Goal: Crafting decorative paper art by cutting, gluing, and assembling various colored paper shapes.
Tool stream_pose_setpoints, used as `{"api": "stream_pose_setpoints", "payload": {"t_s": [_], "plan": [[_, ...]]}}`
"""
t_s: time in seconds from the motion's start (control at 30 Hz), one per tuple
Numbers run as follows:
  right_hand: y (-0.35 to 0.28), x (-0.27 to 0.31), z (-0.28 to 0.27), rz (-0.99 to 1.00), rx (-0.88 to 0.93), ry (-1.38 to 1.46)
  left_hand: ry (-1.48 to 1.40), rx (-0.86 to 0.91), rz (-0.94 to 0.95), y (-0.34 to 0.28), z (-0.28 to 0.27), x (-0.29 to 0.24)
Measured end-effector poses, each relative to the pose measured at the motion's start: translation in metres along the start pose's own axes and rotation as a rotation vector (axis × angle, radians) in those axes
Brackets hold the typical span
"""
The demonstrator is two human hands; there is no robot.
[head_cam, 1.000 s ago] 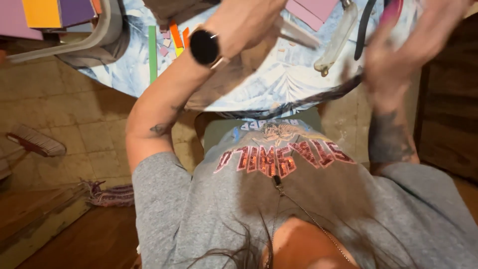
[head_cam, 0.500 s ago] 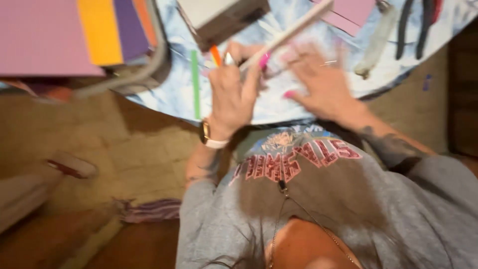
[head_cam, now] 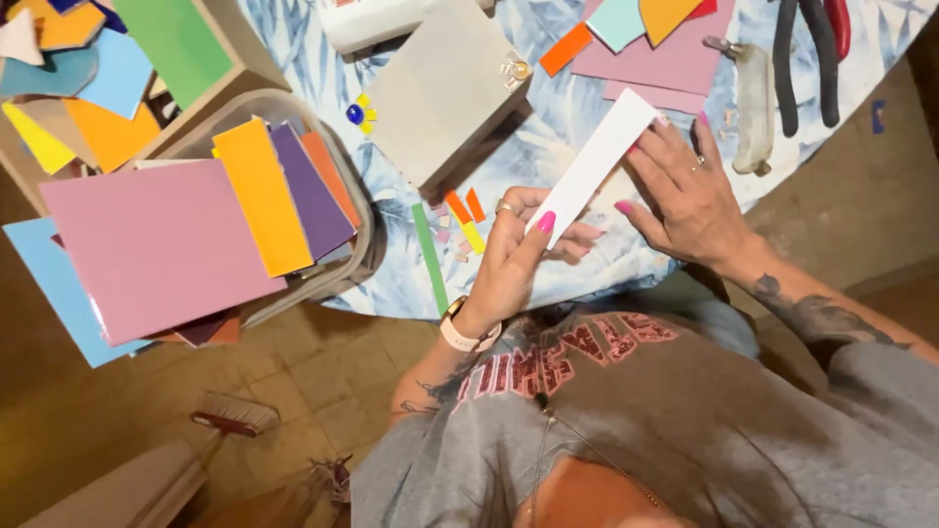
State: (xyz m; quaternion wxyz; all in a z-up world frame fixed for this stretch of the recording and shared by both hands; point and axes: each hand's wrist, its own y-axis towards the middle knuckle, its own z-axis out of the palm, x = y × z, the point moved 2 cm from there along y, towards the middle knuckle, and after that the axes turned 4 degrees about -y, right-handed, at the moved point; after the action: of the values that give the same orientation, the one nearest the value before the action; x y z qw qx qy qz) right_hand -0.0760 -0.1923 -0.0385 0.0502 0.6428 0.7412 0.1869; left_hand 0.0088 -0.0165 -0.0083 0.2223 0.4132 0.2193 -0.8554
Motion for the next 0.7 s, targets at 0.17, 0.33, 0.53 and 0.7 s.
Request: {"api": "stream_pose_setpoints", "payload": {"t_s": [0.17,0.33,0.53,0.7], "plan": [[-0.006,-0.005,0.009,-0.060,-0.280,0.064,-0.178,0.017,-0.006,0.003,-0.003,0.012],[-0.001,0.005,-0.003,-0.064,-0.373,0.062,-0.327,0.029,0.005,0.000,-0.004,0.021],[0.003,0.003,0.010,0.370,-0.315,0.595,-0.433,-0.041,-0.045,0.004,-0.019,0.052],[0.033,0.007,0.002,0.641,-0.294,1.419,-0.338,-0.102,-0.004,-0.004,-0.019,0.049]]}}
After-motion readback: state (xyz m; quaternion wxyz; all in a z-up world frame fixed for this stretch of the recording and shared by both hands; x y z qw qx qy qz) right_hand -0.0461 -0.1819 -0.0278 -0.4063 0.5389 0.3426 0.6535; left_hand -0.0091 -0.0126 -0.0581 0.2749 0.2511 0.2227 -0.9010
